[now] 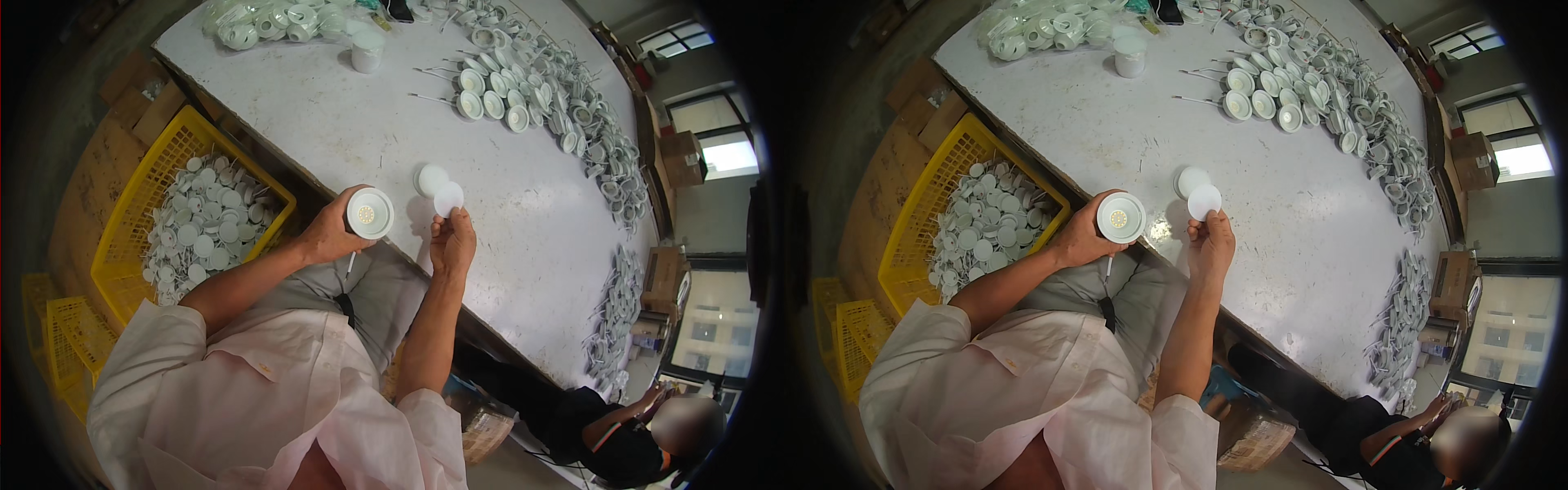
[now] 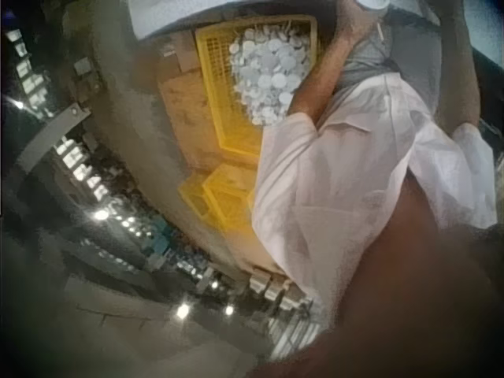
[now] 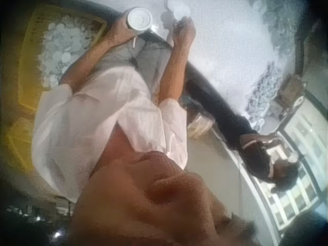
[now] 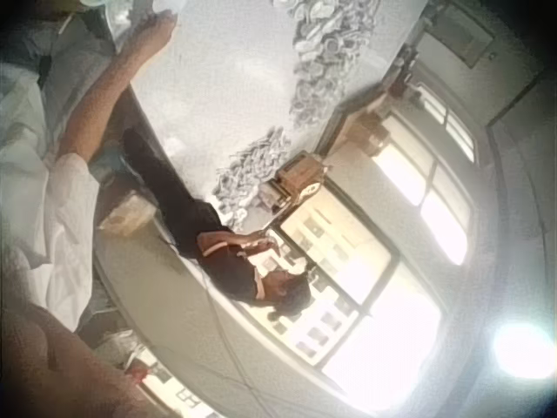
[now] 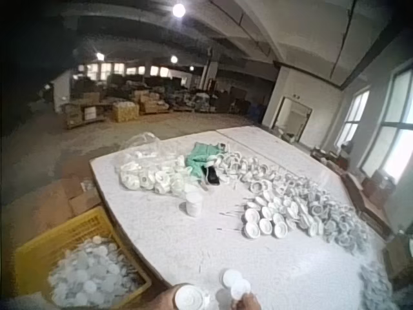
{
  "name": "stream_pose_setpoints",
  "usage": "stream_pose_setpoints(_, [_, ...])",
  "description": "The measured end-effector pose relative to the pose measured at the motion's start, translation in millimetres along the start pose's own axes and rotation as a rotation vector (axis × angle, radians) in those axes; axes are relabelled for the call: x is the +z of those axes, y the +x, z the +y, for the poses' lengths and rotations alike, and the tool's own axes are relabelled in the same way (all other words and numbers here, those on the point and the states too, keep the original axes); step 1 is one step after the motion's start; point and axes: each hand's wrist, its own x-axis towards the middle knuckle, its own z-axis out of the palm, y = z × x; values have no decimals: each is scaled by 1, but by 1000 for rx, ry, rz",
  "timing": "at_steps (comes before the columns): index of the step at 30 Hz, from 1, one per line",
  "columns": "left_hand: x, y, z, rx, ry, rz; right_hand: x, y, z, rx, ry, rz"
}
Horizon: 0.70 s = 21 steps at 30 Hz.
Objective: The person repeatedly takes lamp housings and circular diffuser discs, inserts the discs into the housings, and presses them into place by hand.
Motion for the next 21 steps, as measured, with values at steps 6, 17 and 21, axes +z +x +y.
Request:
stream_pose_setpoints(6, [4,5,2,-58,-64,-39,-7,-12,13,-18,-18,3])
stream_pose_setpoints(17, [10,6,-2,18,-6,-21,0,-31,13,33,-85,102])
stream_pose_setpoints(21, [10,8,-4,-81,-149,-80,-4,-35,15,34,-83,64])
